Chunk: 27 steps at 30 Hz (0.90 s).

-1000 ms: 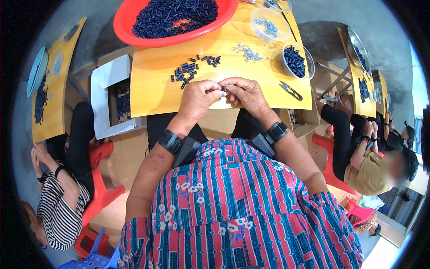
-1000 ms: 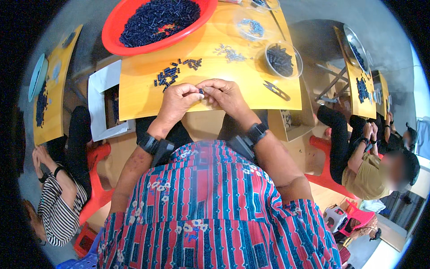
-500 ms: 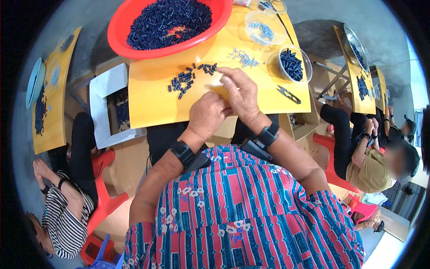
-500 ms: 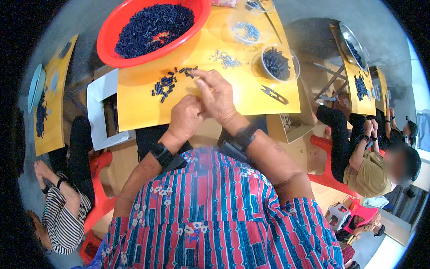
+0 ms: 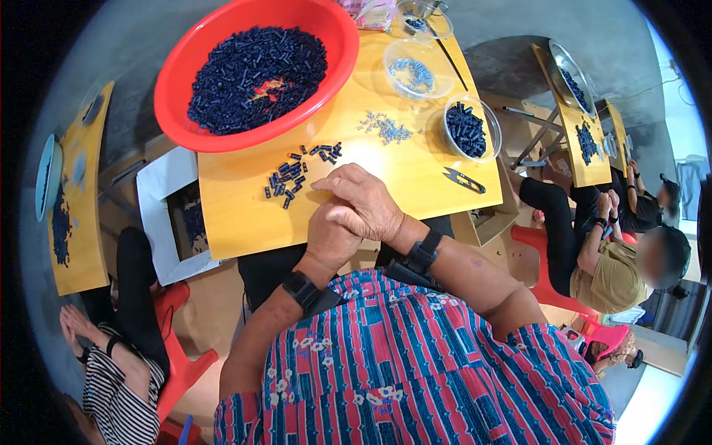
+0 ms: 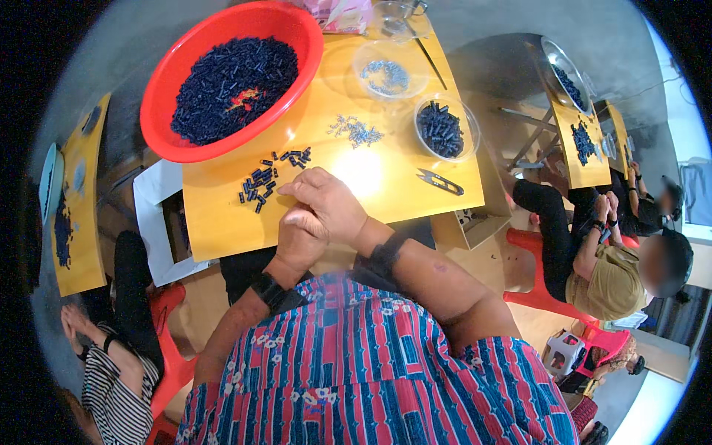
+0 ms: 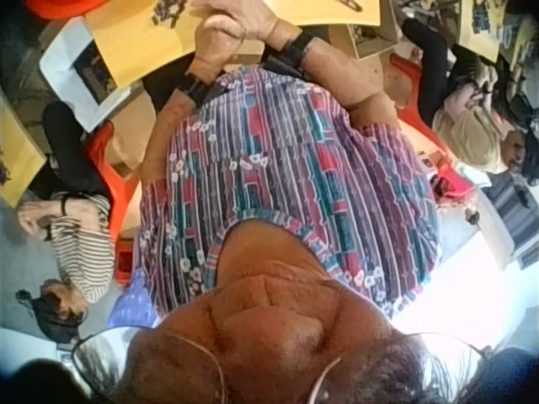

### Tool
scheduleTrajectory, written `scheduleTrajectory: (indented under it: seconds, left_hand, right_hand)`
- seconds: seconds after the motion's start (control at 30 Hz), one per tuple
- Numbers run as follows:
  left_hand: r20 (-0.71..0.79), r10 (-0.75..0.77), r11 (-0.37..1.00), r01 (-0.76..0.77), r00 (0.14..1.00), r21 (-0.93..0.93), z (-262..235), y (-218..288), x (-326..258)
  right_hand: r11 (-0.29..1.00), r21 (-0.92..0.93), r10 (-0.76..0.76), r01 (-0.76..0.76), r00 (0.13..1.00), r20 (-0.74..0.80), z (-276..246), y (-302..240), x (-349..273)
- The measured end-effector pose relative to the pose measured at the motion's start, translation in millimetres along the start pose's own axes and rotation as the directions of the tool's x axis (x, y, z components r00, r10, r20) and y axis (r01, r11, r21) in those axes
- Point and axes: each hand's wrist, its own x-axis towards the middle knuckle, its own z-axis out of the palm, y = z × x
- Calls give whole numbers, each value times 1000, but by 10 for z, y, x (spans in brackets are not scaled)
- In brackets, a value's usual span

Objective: Assembling small black plastic cylinders by inserting silver pins.

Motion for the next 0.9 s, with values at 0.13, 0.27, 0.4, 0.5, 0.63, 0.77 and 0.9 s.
scheduleTrajectory:
  seconds: [0.13,0.27,0.4,0.5,0.63,0.77,0.9]
  left_hand:
    - [68,89,995,-92,994,32,-54,-2,-38]
    - [37,50,998,-49,998,-30,-41,17,-83]
    - [72,148,985,-153,986,73,-77,121,-21]
    - [101,52,999,-53,994,3,-98,123,-45]
    - [101,21,1000,-20,995,-5,-80,97,-62]
    - [127,15,1000,-11,992,-28,-86,67,-80]
    - [125,-20,1000,21,992,-8,-77,79,-102]
  right_hand:
    - [1000,26,8,-9,1000,28,0,25,-80]
    - [998,69,2,-5,999,46,-88,-71,-26]
    - [987,95,134,-131,991,-21,-140,-108,37]
    - [976,185,128,-118,991,-45,-106,-120,39]
    - [977,172,126,-123,992,-10,-94,-145,47]
    - [982,163,104,-98,994,-24,-78,-175,83]
    - [987,141,80,-74,996,-37,-62,-195,72]
